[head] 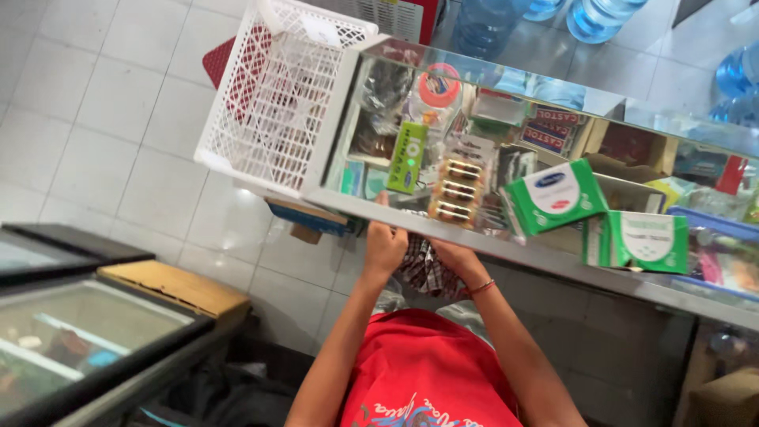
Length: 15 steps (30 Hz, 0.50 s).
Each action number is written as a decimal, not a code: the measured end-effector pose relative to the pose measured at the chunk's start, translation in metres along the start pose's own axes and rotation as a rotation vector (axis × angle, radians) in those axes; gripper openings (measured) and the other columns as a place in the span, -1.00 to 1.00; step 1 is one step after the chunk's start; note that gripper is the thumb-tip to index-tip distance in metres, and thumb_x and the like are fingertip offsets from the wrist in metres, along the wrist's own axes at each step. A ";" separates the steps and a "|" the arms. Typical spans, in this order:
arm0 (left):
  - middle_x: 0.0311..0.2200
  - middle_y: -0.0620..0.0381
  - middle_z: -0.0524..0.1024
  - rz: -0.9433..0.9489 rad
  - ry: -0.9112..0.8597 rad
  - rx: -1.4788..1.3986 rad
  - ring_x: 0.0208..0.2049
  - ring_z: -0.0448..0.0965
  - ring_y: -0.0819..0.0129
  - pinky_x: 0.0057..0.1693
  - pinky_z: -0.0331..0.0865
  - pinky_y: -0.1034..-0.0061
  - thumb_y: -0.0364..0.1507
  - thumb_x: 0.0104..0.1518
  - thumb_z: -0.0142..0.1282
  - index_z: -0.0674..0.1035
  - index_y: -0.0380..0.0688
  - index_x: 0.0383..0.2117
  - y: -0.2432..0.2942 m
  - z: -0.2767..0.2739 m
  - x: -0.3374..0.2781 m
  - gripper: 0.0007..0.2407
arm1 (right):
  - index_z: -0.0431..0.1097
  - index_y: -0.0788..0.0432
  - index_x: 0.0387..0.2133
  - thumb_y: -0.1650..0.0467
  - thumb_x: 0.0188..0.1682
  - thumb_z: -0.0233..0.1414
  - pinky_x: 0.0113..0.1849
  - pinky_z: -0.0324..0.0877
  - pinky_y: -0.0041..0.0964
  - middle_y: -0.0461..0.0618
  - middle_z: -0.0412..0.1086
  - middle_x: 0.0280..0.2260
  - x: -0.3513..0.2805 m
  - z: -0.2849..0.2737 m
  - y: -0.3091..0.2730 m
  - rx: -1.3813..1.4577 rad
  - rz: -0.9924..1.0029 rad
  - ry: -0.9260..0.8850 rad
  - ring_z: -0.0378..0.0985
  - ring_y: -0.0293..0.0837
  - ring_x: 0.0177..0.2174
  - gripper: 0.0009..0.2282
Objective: The person wipes a cluttered tabletop and a glass display counter using a checkered cloth. They move items such as boxes, plastic containers, and packaged goods aside to reach the surfaces, then wipe around and under them. The person also wipes the glass surface of the display counter and handles small boxes and packages during the cleaning process.
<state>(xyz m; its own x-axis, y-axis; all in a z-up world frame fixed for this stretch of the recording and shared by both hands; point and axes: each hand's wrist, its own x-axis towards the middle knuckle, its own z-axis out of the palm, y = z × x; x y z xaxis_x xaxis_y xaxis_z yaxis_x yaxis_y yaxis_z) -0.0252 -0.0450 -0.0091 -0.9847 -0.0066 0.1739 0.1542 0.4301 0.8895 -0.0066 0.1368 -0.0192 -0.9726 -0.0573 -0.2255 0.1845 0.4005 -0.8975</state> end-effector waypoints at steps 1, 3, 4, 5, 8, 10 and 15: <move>0.24 -0.55 0.29 0.000 -0.020 0.001 0.31 0.27 -0.35 0.36 0.18 0.10 -0.47 0.27 0.04 0.25 -0.56 0.28 -0.007 -0.001 0.004 -0.51 | 0.19 0.22 0.24 0.39 -0.08 0.13 0.18 0.18 -0.11 0.28 0.32 0.17 0.006 0.005 0.001 -0.033 -0.027 0.021 0.31 0.11 0.17 -0.44; 0.23 -0.58 0.28 0.002 -0.062 0.002 0.30 0.26 -0.37 0.34 0.20 0.08 -0.46 0.29 0.01 0.22 -0.56 0.30 -0.018 -0.004 0.011 -0.50 | 0.11 0.20 0.30 0.38 -0.07 0.13 0.20 0.12 -0.07 0.30 0.25 0.22 0.016 0.014 0.001 -0.104 -0.081 0.067 0.24 0.15 0.22 -0.38; 0.21 -0.57 0.31 0.009 -0.089 -0.002 0.27 0.30 -0.36 0.31 0.24 0.10 -0.45 0.30 0.02 0.23 -0.54 0.30 -0.022 -0.006 0.015 -0.50 | 0.08 0.20 0.34 0.37 -0.07 0.13 0.21 0.09 -0.05 0.32 0.22 0.24 0.018 0.020 0.001 -0.145 -0.116 0.087 0.21 0.16 0.24 -0.35; 0.20 -0.55 0.33 0.017 -0.113 -0.008 0.24 0.34 -0.35 0.28 0.27 0.11 -0.43 0.31 0.02 0.23 -0.52 0.30 -0.024 -0.008 0.020 -0.51 | 0.04 0.19 0.37 0.37 -0.06 0.14 0.22 0.06 -0.04 0.33 0.19 0.27 0.020 0.024 0.001 -0.176 -0.150 0.099 0.18 0.18 0.26 -0.32; 0.15 -0.50 0.39 -0.045 -0.201 -0.074 0.15 0.47 -0.28 0.20 0.37 0.17 -0.42 0.33 -0.03 0.24 -0.48 0.30 -0.022 -0.016 0.037 -0.53 | -0.03 0.15 0.41 0.38 -0.08 0.14 0.25 -0.01 -0.04 0.32 0.13 0.32 0.023 0.032 0.000 -0.101 -0.127 0.087 0.11 0.18 0.31 -0.27; 0.13 -0.46 0.42 -0.113 -0.266 -0.127 0.07 0.54 -0.21 0.14 0.42 0.20 -0.41 0.32 -0.04 0.27 -0.46 0.29 -0.014 -0.022 0.041 -0.55 | -0.06 0.18 0.42 0.41 -0.14 0.12 0.26 -0.06 -0.05 0.33 0.10 0.34 0.019 0.039 -0.002 -0.069 -0.132 0.106 0.06 0.20 0.32 -0.22; -0.13 -0.37 0.61 -0.517 -0.505 -0.217 -0.11 0.67 -0.13 0.04 0.49 0.23 -0.35 0.22 -0.01 0.34 -0.30 0.28 0.001 -0.045 0.037 -0.51 | 0.05 0.18 0.37 0.42 0.01 0.05 0.25 0.02 -0.18 0.26 0.08 0.34 0.003 0.048 -0.009 -0.017 -0.050 0.092 0.10 0.11 0.30 -0.39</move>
<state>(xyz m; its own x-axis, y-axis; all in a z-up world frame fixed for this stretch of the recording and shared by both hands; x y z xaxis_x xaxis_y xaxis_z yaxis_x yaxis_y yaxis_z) -0.0580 -0.0851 0.0173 -0.8449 0.2780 -0.4569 -0.3769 0.2968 0.8774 -0.0041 0.0893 -0.0299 -0.9895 0.0061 -0.1445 0.1340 0.4144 -0.9002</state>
